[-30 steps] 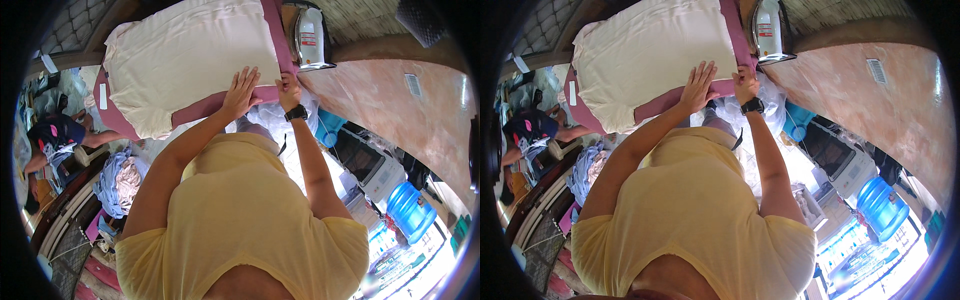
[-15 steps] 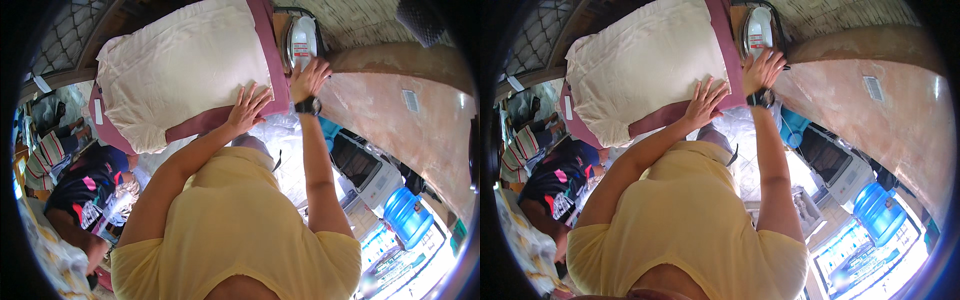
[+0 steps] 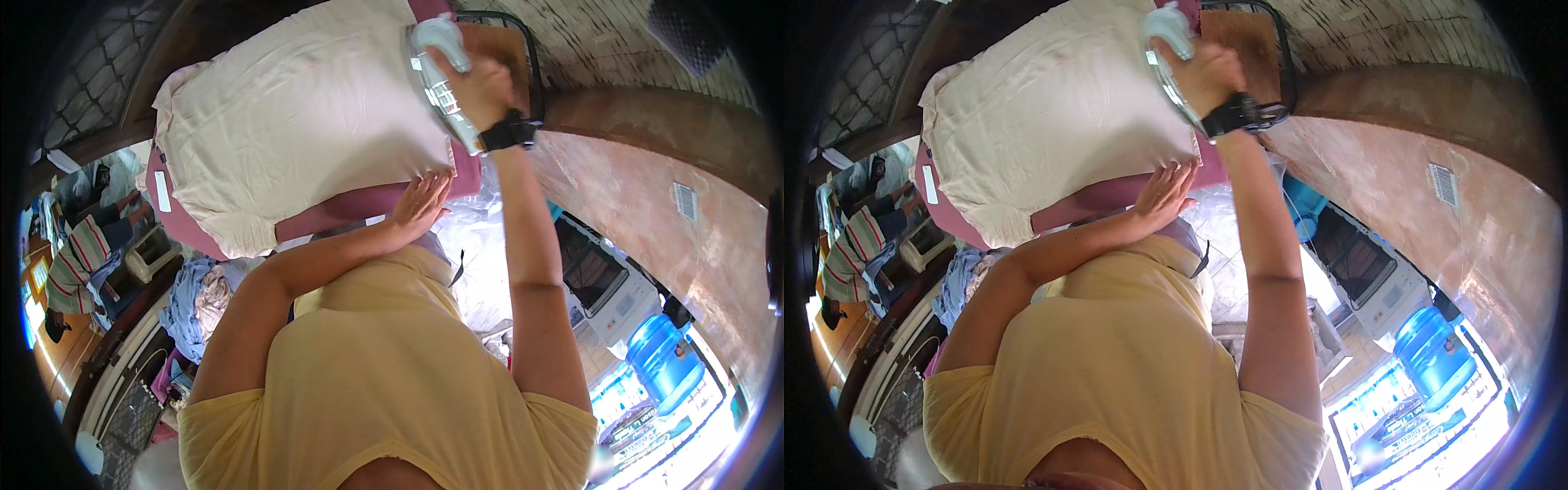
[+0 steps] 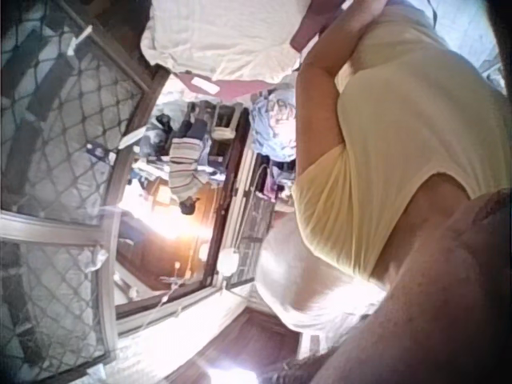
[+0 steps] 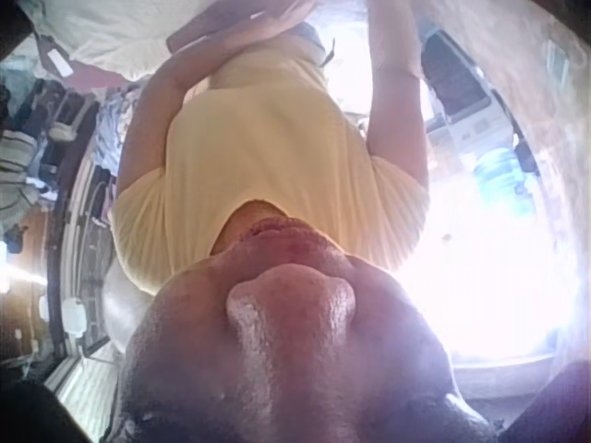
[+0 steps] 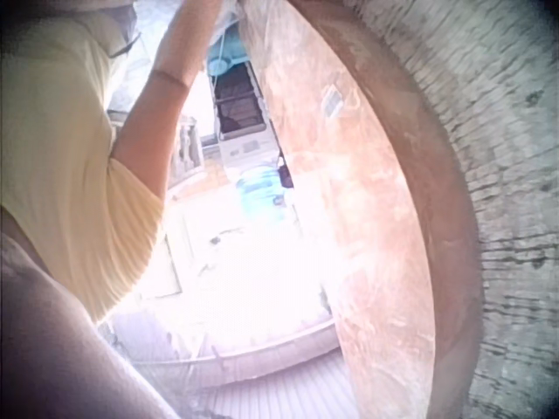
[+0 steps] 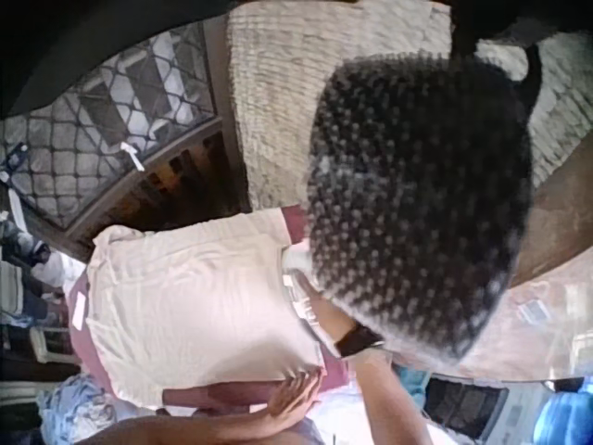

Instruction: The person irons a light-colored shirt on an ironing board using an iron, pressing the sleeves and body of the garment before folding it.

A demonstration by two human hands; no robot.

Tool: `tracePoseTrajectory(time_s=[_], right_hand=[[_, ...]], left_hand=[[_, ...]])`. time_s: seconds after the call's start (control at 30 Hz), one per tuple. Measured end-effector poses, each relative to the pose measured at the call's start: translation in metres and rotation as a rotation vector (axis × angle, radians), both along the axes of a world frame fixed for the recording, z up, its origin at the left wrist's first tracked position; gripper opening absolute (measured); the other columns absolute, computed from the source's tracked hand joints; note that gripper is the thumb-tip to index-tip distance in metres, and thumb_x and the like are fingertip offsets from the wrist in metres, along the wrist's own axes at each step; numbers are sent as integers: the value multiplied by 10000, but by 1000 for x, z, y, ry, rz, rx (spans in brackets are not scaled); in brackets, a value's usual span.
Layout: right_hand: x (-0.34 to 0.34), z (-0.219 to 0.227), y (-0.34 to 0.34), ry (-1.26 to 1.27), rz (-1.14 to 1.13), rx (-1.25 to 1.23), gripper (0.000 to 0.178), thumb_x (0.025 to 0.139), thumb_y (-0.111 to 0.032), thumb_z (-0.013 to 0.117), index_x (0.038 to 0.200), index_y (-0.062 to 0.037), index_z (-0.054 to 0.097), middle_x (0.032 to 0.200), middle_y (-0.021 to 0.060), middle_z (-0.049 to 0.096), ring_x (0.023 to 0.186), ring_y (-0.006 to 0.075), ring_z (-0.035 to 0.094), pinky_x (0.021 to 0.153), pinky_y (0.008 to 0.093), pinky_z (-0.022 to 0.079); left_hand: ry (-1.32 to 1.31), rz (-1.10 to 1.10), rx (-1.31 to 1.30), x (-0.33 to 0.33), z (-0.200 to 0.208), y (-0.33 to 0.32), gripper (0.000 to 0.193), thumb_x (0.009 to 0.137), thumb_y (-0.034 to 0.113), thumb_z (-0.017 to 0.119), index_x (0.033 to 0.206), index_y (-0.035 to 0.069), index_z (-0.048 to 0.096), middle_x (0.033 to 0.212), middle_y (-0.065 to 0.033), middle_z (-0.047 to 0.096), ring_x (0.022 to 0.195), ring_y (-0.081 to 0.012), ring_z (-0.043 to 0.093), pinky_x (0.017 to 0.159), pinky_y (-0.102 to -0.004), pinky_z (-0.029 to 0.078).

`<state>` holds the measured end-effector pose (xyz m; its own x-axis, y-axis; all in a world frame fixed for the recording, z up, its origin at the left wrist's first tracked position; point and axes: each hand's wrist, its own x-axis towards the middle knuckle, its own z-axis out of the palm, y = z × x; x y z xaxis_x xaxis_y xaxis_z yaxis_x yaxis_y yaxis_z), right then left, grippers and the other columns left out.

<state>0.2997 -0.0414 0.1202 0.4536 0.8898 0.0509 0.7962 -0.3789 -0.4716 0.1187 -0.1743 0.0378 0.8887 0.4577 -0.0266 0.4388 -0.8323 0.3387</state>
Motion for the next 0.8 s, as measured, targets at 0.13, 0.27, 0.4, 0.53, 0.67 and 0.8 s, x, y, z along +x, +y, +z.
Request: tracePoseTrajectory(time_s=[0.13,0.27,0.4,0.53,0.67,0.8], right_hand=[[-62,1,-9,83,48,-26,642,815,-677,613,850,-44,711,728,256,659,722,425,673,631,500,541],[-69,-4,-37,142,-27,-84,602,841,-613,634,898,-15,689,742,272,650,740,450,657,646,492,533],[-70,-5,-92,160,-72,-173,554,836,-541,690,879,11,667,728,261,654,726,443,660,634,490,530],[-75,-23,-146,108,-105,-109,430,865,-441,710,852,-15,649,645,204,649,620,398,662,559,455,519],[-80,-32,-118,64,-241,-1,407,883,-429,695,815,-34,624,592,138,644,563,350,662,543,429,520],[-79,-26,-117,49,-177,-49,420,879,-446,688,821,-34,629,616,163,648,598,383,661,553,446,520]], left_hand=[[87,-65,-87,-4,4,2,774,803,404,709,1338,-90,444,1317,-162,439,1147,-334,447,950,-416,431],[-49,-113,-153,-30,22,7,653,842,383,684,1254,-97,519,1275,-194,496,1176,-367,471,1000,-443,417],[264,-222,-883,-84,46,42,479,910,300,622,1200,-77,563,1103,-228,599,1018,-380,586,956,-447,453],[175,246,-694,-73,86,145,229,949,178,571,1103,11,598,976,-193,636,911,-388,624,856,-461,477],[-463,260,-113,-13,42,240,213,893,48,588,1105,66,605,1060,-149,615,996,-333,602,854,-425,481],[-370,-150,132,45,10,305,307,797,31,657,1094,96,614,1197,-81,574,1188,-262,508,962,-411,431]])
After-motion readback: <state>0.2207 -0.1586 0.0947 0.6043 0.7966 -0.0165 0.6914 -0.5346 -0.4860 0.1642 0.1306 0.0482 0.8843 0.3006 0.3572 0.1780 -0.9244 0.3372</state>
